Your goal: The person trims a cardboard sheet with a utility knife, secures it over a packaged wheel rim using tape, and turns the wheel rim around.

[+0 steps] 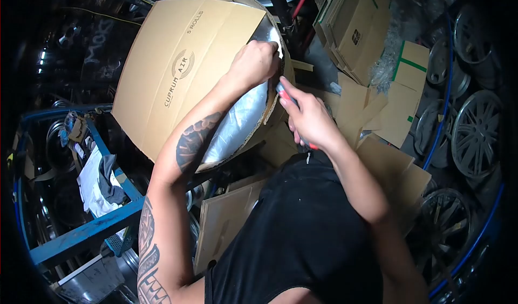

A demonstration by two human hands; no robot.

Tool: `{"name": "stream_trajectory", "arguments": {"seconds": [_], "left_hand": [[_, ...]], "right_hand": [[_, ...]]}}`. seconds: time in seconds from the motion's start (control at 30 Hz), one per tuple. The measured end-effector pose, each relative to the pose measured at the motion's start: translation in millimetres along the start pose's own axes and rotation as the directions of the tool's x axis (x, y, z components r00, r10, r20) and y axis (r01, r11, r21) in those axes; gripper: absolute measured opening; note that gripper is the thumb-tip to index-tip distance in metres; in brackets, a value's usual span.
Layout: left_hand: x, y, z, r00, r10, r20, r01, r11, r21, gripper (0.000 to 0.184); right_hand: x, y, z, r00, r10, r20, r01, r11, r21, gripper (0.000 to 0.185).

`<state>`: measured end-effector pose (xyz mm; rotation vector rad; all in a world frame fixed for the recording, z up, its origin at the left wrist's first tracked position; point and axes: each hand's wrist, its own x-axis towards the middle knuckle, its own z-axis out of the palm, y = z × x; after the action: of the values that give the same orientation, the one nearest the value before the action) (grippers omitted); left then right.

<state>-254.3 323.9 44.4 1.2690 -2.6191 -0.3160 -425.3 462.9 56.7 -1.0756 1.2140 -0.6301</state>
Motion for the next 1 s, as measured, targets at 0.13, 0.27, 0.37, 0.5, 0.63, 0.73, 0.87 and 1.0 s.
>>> {"name": "stream_trajectory", "arguments": {"seconds": [0.13,0.27,0.37,0.5,0.63,0.73,0.87,1.0], "left_hand": [[7.2,6.6,3.1,1.0,-0.023,0.013,0.023,0.999,-0.03,0.021],[8.4,8.9,-1.4,1.0,-0.016,0.02,0.018,0.997,-0.08,0.021],[7.5,18.0,-0.7,0.999,-0.024,0.038,0.027,0.998,-0.061,0.019],[13.1,3.1,10.3,1.0,-0.009,-0.011,0.009,1.0,-0.023,0.018],[36.1,-15.3,-25.9,0.953,-0.052,-0.297,0.043,0.998,-0.036,0.023],[-13.8,4.0,-109.8,0.952,-0.264,-0.156,0.241,0.958,-0.155,0.029],[-130.1,33.4,-136.2,0.959,-0.19,0.212,0.25,0.919,-0.305,0.018],[-235.2,57.1,-34.4,0.8,-0.239,0.55,0.378,0.913,-0.154,0.027]], "right_hand": [[-37.7,10.3,10.9,0.999,0.038,-0.022,-0.038,0.999,0.019,0.051],[-21.2,22.5,-3.2,0.997,0.046,0.059,-0.05,0.995,0.081,0.051],[-3.7,9.4,3.4,0.999,0.037,0.005,-0.037,0.999,0.014,0.051],[-53.6,14.5,20.9,0.987,0.075,0.142,-0.079,0.997,0.023,0.053],[-80.2,23.1,32.8,0.881,0.159,0.446,-0.192,0.981,0.03,0.055],[-91.5,13.0,-35.4,0.968,0.082,0.237,-0.112,0.987,0.116,0.064],[-84.1,78.1,-93.3,0.994,-0.107,-0.026,0.11,0.955,0.275,0.058],[-50.6,76.0,-96.8,0.991,-0.093,-0.097,0.124,0.908,0.401,0.042]]}}
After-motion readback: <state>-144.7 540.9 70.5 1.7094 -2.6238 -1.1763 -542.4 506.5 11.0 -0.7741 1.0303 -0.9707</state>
